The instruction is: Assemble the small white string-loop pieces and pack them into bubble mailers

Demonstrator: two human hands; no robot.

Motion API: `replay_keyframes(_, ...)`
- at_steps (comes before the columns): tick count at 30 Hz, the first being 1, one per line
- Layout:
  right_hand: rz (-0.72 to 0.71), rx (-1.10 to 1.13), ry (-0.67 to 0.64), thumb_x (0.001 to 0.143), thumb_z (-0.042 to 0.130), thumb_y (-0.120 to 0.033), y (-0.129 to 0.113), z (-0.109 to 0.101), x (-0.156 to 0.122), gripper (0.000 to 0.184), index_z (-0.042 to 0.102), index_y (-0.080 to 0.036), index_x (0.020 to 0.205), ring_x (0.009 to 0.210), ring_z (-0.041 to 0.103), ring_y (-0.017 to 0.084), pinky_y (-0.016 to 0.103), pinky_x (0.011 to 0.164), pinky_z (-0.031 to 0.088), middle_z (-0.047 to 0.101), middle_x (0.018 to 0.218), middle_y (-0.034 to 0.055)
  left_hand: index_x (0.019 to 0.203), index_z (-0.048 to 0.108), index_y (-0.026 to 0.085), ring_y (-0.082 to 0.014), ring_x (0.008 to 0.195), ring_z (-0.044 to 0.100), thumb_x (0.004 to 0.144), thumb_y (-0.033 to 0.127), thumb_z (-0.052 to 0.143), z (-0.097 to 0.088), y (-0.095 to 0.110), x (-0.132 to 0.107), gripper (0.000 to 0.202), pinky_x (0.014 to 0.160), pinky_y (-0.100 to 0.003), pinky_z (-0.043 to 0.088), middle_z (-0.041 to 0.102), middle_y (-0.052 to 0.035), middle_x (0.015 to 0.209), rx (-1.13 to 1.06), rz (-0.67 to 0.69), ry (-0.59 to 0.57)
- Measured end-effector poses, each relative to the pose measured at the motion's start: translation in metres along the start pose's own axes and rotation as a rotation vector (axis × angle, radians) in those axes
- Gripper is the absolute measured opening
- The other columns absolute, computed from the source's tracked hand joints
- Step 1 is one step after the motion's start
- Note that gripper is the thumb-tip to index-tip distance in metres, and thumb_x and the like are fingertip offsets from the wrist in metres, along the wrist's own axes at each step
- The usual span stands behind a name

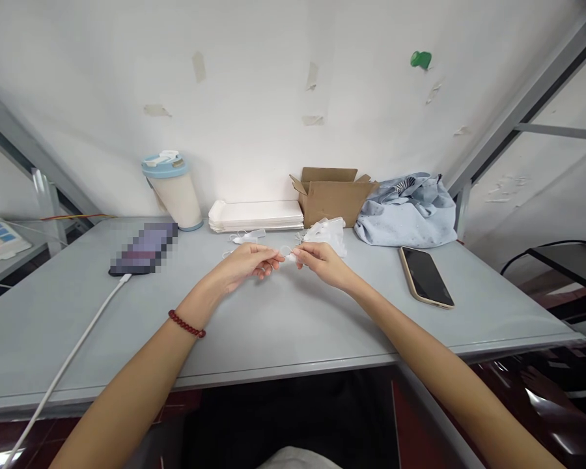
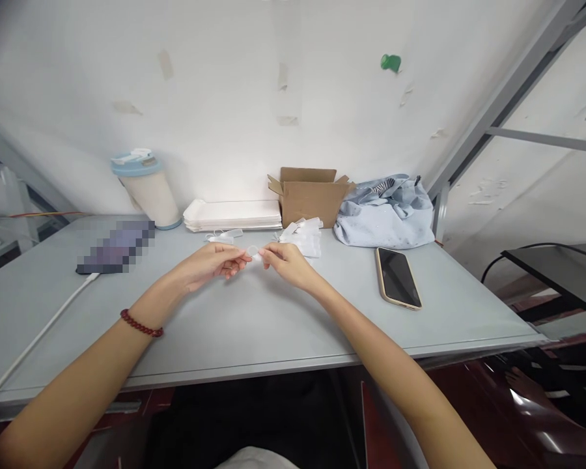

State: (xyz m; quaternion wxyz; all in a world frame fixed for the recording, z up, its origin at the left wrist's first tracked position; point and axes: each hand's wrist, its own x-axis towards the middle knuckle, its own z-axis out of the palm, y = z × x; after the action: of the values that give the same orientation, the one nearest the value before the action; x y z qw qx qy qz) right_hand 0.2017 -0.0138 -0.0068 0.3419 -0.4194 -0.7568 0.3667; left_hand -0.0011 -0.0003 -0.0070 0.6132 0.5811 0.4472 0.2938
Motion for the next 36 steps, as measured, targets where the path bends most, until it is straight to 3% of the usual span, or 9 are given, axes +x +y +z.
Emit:
replay_keyframes(6, 0.017, -0.02, -0.019, 0.089, 0.043, -0.036, -0.001, 0.003, -0.002, 0.033, 0.056, -0.015, 0.067, 0.057, 0.04, 0.009, 0.023, 0.057, 0.032, 0.054, 0.066, -0.0008, 0.068, 0.066, 0.015, -0.0097, 0.059, 0.047, 0.07, 0.04, 0.069, 0.004, 0.001, -0.002, 0.026, 0.058, -0.026, 0.038, 0.059, -0.0022, 0.07, 0.061, 0.048, 0.007)
replay_keyframes(21, -0.099, -0.083, -0.033, 0.091, 0.043, -0.033, 0.008, 0.006, 0.0, 0.028, 0.064, -0.015, 0.089, 0.07, 0.053, 0.012, 0.023, 0.066, 0.038, 0.062, 0.076, 0.0026, 0.069, 0.068, 0.014, -0.0103, 0.058, 0.047, 0.07, 0.037, 0.068, 0.004, 0.0, 0.0, 0.024, 0.056, -0.026, 0.037, 0.06, -0.0033, 0.068, 0.038, -0.004, 0.013)
replay_keyframes(25, -0.045, -0.053, -0.047, 0.092, 0.04, -0.036, 0.007, 0.004, 0.001, 0.032, 0.06, -0.015, 0.078, 0.062, 0.047, 0.01, 0.024, 0.062, 0.036, 0.059, 0.069, 0.0009, 0.067, 0.067, 0.015, -0.0108, 0.058, 0.046, 0.071, 0.041, 0.066, 0.003, 0.004, -0.002, 0.026, 0.056, -0.026, 0.037, 0.061, -0.0027, 0.069, 0.2, 0.12, 0.029)
replay_keyframes(29, 0.061, 0.066, -0.081, 0.091, 0.039, -0.04, 0.006, 0.003, 0.001, 0.03, 0.056, -0.015, 0.091, 0.059, 0.044, 0.01, 0.023, 0.056, 0.033, 0.056, 0.066, -0.0006, 0.068, 0.068, 0.016, -0.0103, 0.056, 0.045, 0.074, 0.042, 0.062, 0.004, 0.002, -0.002, 0.027, 0.055, -0.025, 0.036, 0.061, -0.0012, 0.065, 0.33, 0.204, 0.058)
replay_keyframes(33, 0.091, 0.114, -0.106, 0.091, 0.039, -0.042, 0.008, 0.003, 0.001, 0.032, 0.054, -0.015, 0.101, 0.056, 0.042, 0.01, 0.022, 0.052, 0.033, 0.059, 0.069, 0.0003, 0.065, 0.066, 0.016, -0.0111, 0.056, 0.047, 0.074, 0.043, 0.061, 0.002, 0.001, 0.001, 0.029, 0.055, -0.024, 0.038, 0.061, -0.0016, 0.066, 0.343, 0.205, 0.082)
replay_keyframes(36, 0.061, 0.0, -0.036, 0.092, 0.039, -0.043, 0.012, -0.001, 0.003, 0.034, 0.055, -0.015, 0.102, 0.06, 0.047, 0.011, 0.023, 0.057, 0.037, 0.063, 0.075, 0.0025, 0.068, 0.067, 0.016, -0.0114, 0.058, 0.048, 0.071, 0.043, 0.063, -0.01, 0.004, 0.001, 0.028, 0.054, -0.024, 0.037, 0.062, -0.0028, 0.07, 0.309, 0.159, 0.157)
